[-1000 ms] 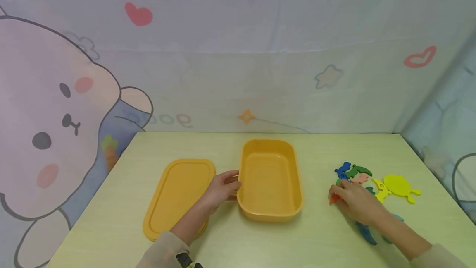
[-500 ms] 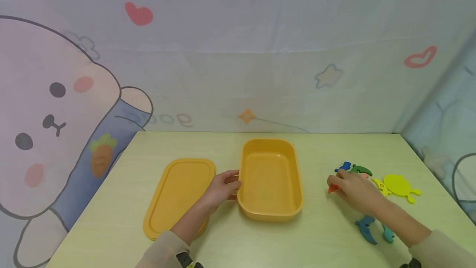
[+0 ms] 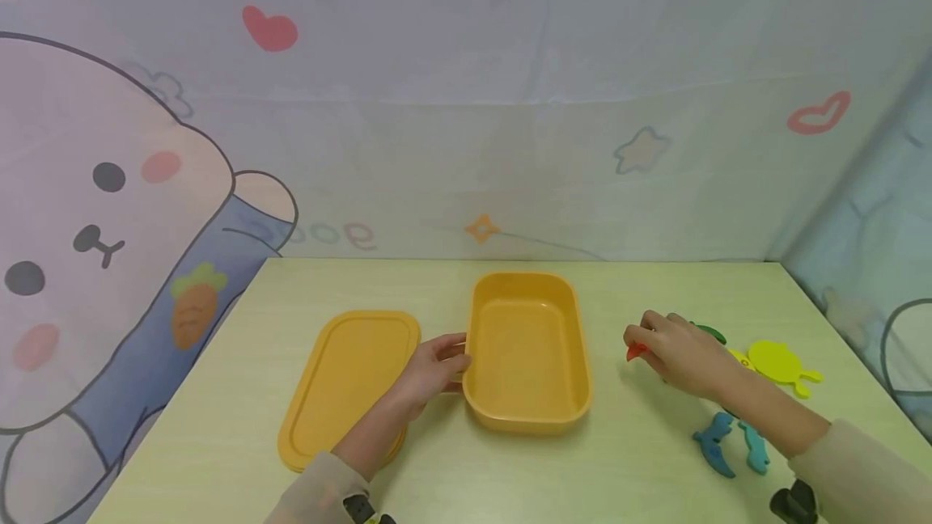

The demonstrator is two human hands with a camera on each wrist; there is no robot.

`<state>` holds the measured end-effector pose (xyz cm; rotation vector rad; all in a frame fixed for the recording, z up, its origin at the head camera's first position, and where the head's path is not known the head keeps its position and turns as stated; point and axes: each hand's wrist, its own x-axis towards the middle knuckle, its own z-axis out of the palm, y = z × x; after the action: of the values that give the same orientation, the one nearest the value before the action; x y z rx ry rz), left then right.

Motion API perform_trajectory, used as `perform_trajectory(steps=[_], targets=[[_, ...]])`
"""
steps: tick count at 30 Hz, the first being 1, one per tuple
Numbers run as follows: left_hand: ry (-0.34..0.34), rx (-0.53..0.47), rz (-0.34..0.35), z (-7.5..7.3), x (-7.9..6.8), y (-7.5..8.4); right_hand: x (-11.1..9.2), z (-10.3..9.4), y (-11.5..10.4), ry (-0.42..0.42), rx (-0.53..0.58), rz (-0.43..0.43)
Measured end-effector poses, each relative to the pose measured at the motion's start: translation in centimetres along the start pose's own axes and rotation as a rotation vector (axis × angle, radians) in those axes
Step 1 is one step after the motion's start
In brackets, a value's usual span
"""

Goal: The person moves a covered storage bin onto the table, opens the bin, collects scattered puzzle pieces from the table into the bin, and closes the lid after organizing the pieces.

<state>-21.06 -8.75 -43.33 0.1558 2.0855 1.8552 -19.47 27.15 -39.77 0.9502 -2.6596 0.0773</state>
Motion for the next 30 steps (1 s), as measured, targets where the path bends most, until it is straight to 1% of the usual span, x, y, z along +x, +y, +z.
perform_trajectory(steps=[5,11,13,20,30], targets=[[0.0,0.004,0.0,0.0,-0.1,0.2,0.9,-0.3,-0.5,-0.021,-0.002,-0.023],[0.0,0.006,0.002,0.0,-0.1,0.2,2.0,-0.8,-1.6,-0.066,0.013,-0.005],[0.0,0.007,0.004,0.0,-0.1,0.2,2.3,-1.0,-2.0,-0.077,0.017,-0.01],[0.01,0.007,0.0,0.1,-0.1,0.2,3.5,-1.5,-3.2,-0.062,0.026,-0.059],[0.002,0.01,0.005,0.0,-0.2,0.3,4.7,-1.3,-4.7,-0.087,0.027,-0.087]])
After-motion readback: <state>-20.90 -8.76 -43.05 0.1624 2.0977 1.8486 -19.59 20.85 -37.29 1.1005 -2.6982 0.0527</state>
